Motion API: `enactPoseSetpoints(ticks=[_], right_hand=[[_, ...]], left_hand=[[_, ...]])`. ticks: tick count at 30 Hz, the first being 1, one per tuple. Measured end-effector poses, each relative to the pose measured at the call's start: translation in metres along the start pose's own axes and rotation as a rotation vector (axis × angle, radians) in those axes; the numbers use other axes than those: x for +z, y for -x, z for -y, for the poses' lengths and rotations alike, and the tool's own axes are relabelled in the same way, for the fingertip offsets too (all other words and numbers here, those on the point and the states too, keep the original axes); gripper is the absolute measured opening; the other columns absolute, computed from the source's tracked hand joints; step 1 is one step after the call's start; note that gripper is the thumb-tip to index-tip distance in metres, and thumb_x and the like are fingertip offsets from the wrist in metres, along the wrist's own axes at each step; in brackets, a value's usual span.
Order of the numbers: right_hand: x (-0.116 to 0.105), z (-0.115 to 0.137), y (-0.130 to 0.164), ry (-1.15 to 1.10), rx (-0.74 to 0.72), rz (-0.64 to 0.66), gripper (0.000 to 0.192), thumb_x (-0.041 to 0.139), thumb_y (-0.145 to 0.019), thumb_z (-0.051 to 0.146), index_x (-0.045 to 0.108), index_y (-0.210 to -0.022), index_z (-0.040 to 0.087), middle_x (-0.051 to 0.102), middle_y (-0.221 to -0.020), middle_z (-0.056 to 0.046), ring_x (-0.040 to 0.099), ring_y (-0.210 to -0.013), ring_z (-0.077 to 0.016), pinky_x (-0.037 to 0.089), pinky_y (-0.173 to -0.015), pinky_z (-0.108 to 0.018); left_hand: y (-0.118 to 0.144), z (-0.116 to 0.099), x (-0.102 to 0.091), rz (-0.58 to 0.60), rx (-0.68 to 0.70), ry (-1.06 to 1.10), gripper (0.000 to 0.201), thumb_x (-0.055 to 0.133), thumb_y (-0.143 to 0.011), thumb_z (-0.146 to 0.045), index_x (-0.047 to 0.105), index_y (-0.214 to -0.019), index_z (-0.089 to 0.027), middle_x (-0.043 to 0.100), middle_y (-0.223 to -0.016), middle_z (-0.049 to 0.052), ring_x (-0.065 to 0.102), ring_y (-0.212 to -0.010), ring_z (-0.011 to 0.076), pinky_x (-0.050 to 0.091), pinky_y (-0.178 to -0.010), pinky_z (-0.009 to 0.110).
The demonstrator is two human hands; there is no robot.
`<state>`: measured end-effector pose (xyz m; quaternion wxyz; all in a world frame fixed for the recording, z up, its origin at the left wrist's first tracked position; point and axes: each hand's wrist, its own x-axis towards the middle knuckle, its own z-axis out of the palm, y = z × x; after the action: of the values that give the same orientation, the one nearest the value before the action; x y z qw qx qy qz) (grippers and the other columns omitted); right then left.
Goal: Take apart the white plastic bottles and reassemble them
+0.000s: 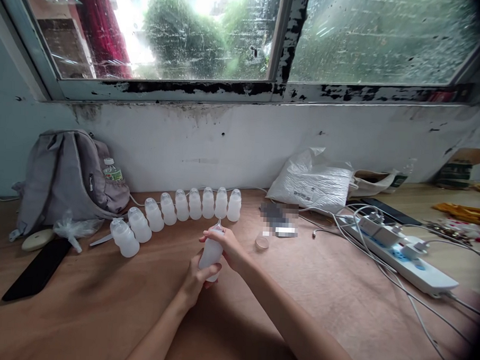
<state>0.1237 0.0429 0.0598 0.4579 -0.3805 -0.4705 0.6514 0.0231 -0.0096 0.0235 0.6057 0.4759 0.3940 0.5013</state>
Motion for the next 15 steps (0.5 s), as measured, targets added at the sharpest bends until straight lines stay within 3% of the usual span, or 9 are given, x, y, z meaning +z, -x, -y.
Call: enactPoseSetpoints(ticks=[4, 8, 11, 13, 15], right_hand=[[-0.001, 0.001, 0.001, -0.074, 0.023, 0.030, 0.028, 0.068, -0.060, 0.034, 0.050, -0.075, 0.019, 0.065, -0.074, -0.004, 0.060, -0.062, -0.0165, 0.039, -0.045, -0.021], [-0.002, 0.015, 0.009, -0.203, 0.029, 0.340, 0.031, 0.066, -0.059, 0.042, 0.051, -0.071, 0.018, 0.065, -0.089, -0.009, 0.059, -0.087, -0.0221, 0.046, -0.064, -0.029], [-0.010, 0.023, 0.011, -0.206, 0.066, 0.575, 0.048, 0.071, -0.048, 0.048, 0.056, -0.082, 0.017, 0.059, -0.108, -0.011, 0.051, -0.104, -0.0253, 0.042, -0.080, -0.035], [-0.021, 0.021, 0.006, -0.129, 0.109, 0.584, 0.061, 0.073, -0.046, 0.047, 0.056, -0.097, 0.018, 0.058, -0.109, -0.011, 0.052, -0.101, -0.0244, 0.041, -0.081, -0.035], [-0.033, 0.012, -0.003, -0.037, 0.091, 0.433, 0.055, 0.072, -0.053, 0.041, 0.055, -0.101, 0.019, 0.060, -0.101, -0.007, 0.055, -0.094, -0.0205, 0.042, -0.078, -0.032]], left_hand=[[0.005, -0.001, -0.002, 0.072, -0.112, 0.206, 0.017, 0.056, -0.064, -0.027, 0.053, -0.072, -0.012, 0.049, -0.057, 0.000, 0.041, -0.043, 0.0057, 0.020, -0.037, 0.018], [0.013, 0.004, -0.001, 0.231, -0.285, 0.576, 0.036, 0.048, -0.065, -0.043, 0.054, -0.084, -0.012, 0.046, -0.060, -0.001, 0.031, -0.035, 0.0024, 0.013, -0.032, 0.017], [0.016, 0.012, -0.002, 0.361, -0.345, 0.746, 0.042, 0.045, -0.064, -0.052, 0.052, -0.082, -0.015, 0.036, -0.052, -0.005, 0.018, -0.029, 0.0006, 0.005, -0.028, 0.017], [0.014, 0.015, -0.007, 0.402, -0.324, 0.781, 0.043, 0.046, -0.063, -0.055, 0.050, -0.080, -0.016, 0.034, -0.050, -0.007, 0.016, -0.027, 0.0000, 0.005, -0.027, 0.017], [0.010, 0.014, -0.014, 0.449, -0.268, 0.786, 0.042, 0.047, -0.063, -0.054, 0.050, -0.080, -0.016, 0.036, -0.050, -0.007, 0.018, -0.027, 0.0001, 0.008, -0.026, 0.017]])
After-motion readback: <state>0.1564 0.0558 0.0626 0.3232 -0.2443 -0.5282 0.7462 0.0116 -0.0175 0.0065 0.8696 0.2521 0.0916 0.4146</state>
